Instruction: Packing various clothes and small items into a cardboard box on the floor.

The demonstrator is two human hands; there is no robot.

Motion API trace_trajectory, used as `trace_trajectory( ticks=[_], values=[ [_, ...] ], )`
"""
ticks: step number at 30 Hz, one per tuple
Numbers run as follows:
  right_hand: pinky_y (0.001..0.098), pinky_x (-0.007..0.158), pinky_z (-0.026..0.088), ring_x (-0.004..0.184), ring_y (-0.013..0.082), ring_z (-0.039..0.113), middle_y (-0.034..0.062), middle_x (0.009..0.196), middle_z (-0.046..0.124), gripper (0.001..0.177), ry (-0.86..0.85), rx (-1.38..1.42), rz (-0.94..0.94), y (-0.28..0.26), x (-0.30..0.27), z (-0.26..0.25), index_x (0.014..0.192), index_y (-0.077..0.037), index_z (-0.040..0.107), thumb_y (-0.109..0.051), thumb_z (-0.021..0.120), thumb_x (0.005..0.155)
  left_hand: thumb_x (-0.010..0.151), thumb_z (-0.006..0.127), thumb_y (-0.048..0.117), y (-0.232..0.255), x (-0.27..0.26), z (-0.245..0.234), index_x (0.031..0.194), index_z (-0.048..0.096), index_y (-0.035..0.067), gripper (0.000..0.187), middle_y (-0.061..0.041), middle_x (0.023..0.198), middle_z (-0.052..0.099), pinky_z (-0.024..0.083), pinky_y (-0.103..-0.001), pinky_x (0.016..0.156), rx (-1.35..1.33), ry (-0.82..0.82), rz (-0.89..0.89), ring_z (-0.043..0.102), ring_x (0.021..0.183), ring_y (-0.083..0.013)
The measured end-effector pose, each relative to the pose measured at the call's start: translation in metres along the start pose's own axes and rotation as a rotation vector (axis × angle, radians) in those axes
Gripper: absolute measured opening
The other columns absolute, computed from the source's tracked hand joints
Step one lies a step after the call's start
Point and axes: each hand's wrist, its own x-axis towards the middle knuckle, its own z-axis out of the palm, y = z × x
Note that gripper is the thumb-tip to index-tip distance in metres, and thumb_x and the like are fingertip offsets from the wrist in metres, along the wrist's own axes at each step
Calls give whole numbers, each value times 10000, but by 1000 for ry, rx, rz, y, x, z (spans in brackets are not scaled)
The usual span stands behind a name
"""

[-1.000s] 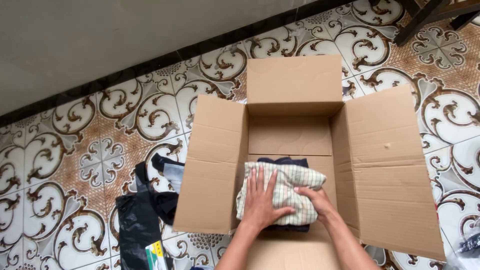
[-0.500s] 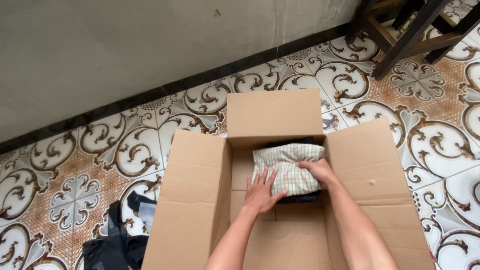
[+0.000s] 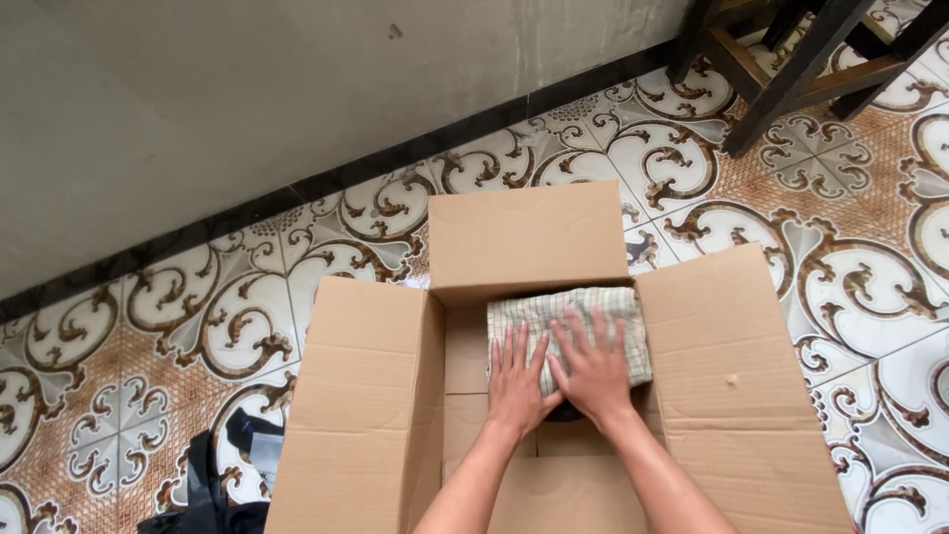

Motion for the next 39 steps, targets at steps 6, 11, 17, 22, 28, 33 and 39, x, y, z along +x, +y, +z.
trace_trajectory(
  ticks=[6, 11, 17, 22, 28, 33, 39],
  values=[
    [633, 1134, 239, 1441, 497, 293, 117, 1622, 351, 711, -266, 475, 415, 15, 4, 9, 1477, -333, 506, -519, 690, 817, 681, 829, 639, -7, 20, -12, 1613, 237, 321, 1149, -177, 1692, 121, 69, -580, 1243, -59, -113, 29, 61, 1553, -414],
    [577, 1181, 275, 1463, 457, 310, 160, 1620, 340, 738, -194, 581, 442, 22, -8, 31, 1516, -285, 479, -530, 669, 846, 649, 828, 648, -17, 25, 13, 1626, 214, 367, 1187, -151, 1722, 76, 133, -544, 1254, -211, -149, 19, 58, 1580, -395],
    [558, 1182, 192, 1483, 430, 240, 183, 1638, 276, 708, -325, 513, 447, 17, 2, 14, 1553, -259, 392, -532, 584, 929, 706, 798, 647, 10, 24, -22, 1627, 139, 364, 1167, -127, 1714, 15, 78, -570, 1238, -61, -318, -83, 11, 1576, -354],
    [608, 1201, 139, 1507, 349, 242, 149, 1662, 270, 672, -390, 288, 419, -15, -1, -32, 1580, -216, 353, -511, 480, 989, 822, 756, 543, 18, -21, -57, 1616, 206, 172, 1035, -180, 1694, 109, 53, -574, 1243, 46, -196, -52, 40, 1572, -351],
    [608, 1203, 129, 1522, 309, 258, 138, 1628, 324, 651, -291, 492, 266, -65, -16, -124, 1526, -162, 413, -465, 535, 963, 870, 721, 400, 11, -110, -109, 1543, 363, 45, 841, -171, 1667, 231, 92, -585, 1230, -50, 173, -65, 136, 1559, -347],
    [608, 1202, 140, 1520, 313, 261, 158, 1620, 330, 694, -174, 684, 3, -124, -26, -188, 1515, -81, 424, -404, 605, 928, 865, 725, 350, -7, -196, -150, 1524, 423, 48, 785, -151, 1654, 314, 129, -589, 1236, 34, 386, -161, 210, 1553, -343],
    [614, 1204, 145, 1521, 314, 240, 157, 1617, 324, 731, -239, 710, -162, -207, -56, -219, 1512, -84, 429, -381, 637, 877, 838, 744, 322, -28, -321, -150, 1485, 466, 39, 759, -160, 1630, 338, 136, -598, 1220, 18, 424, -402, 222, 1535, -352]
  ],
)
